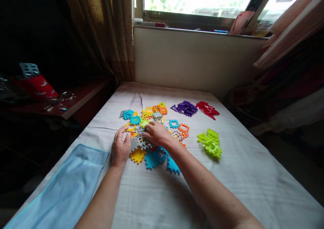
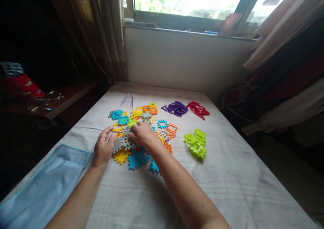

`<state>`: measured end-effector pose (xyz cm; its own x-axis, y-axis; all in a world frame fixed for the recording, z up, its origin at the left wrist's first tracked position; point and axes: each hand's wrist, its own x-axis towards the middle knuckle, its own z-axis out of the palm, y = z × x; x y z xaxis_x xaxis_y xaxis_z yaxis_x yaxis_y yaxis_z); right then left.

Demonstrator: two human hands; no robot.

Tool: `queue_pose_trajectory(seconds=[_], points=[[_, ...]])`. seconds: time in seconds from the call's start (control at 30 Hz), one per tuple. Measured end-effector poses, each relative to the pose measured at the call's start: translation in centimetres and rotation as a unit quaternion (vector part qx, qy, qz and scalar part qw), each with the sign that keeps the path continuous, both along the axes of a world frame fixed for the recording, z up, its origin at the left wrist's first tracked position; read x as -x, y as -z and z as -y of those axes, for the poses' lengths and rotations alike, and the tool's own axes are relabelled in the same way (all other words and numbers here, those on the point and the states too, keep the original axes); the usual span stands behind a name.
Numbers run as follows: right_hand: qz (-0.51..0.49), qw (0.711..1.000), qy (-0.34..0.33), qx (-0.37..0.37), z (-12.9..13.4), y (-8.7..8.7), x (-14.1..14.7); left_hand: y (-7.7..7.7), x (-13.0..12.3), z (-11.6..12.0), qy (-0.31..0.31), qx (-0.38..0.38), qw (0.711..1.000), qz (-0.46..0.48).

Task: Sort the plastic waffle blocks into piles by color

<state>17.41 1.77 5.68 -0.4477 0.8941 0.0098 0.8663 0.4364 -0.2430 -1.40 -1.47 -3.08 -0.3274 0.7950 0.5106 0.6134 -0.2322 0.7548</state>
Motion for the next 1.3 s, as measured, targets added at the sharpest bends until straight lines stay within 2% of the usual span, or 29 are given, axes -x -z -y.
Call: queue_pose_trajectory(seconds=[0.1, 0.2, 0.37, 0.53, 0.73, 0.9, 1.0, 1.07, 1.17, 1.3], points=[[-0.008, 1.000, -0.011, 0.002, 1.9, -0.4, -1.4, -0.4, -0.2, 0.1, 0.004, -0.007, 1.000, -0.018], [-0.027, 0.999, -0.021, 0.001, 2.4, -0.7, -2.3, -0.7, -0.4, 0.2, 0.006, -0.009, 1.000, -0.029], [-0.023, 0.999, 0.032, -0.025, -0.2, -0.5, -2.4, -0.8, -0.4, 0.3, 0.020, -0.007, 0.999, -0.030], [0.023, 0.996, 0.088, -0.004, -2.6, 0.2, -0.9, -0.9, -0.4, 0.3, 0.016, 0.006, 0.999, -0.032], [0.007, 0.993, 0.119, -0.006, -2.7, 0.9, 0.0, -0.9, -0.4, 0.3, 0.015, 0.011, 0.999, -0.030], [-0.048, 0.992, 0.115, -0.033, -2.3, 1.0, -0.7, -0.9, -0.4, 0.3, 0.016, 0.012, 0.999, -0.029], [-0.064, 0.986, 0.136, -0.072, -1.5, 0.5, -2.8, -0.8, -0.3, 0.2, 0.016, 0.025, 0.999, -0.026], [-0.062, 0.982, 0.155, -0.093, -0.4, 0.0, -5.3, -0.7, -0.1, 0.1, 0.013, 0.031, 0.999, -0.022], [-0.030, 0.971, 0.209, -0.108, 1.8, -0.5, -10.6, -0.6, 0.0, 0.0, 0.017, 0.028, 0.999, -0.018], [0.043, 0.941, 0.319, -0.103, 4.8, -0.4, -17.5, -0.7, 0.1, -0.1, 0.020, 0.030, 0.999, -0.014]])
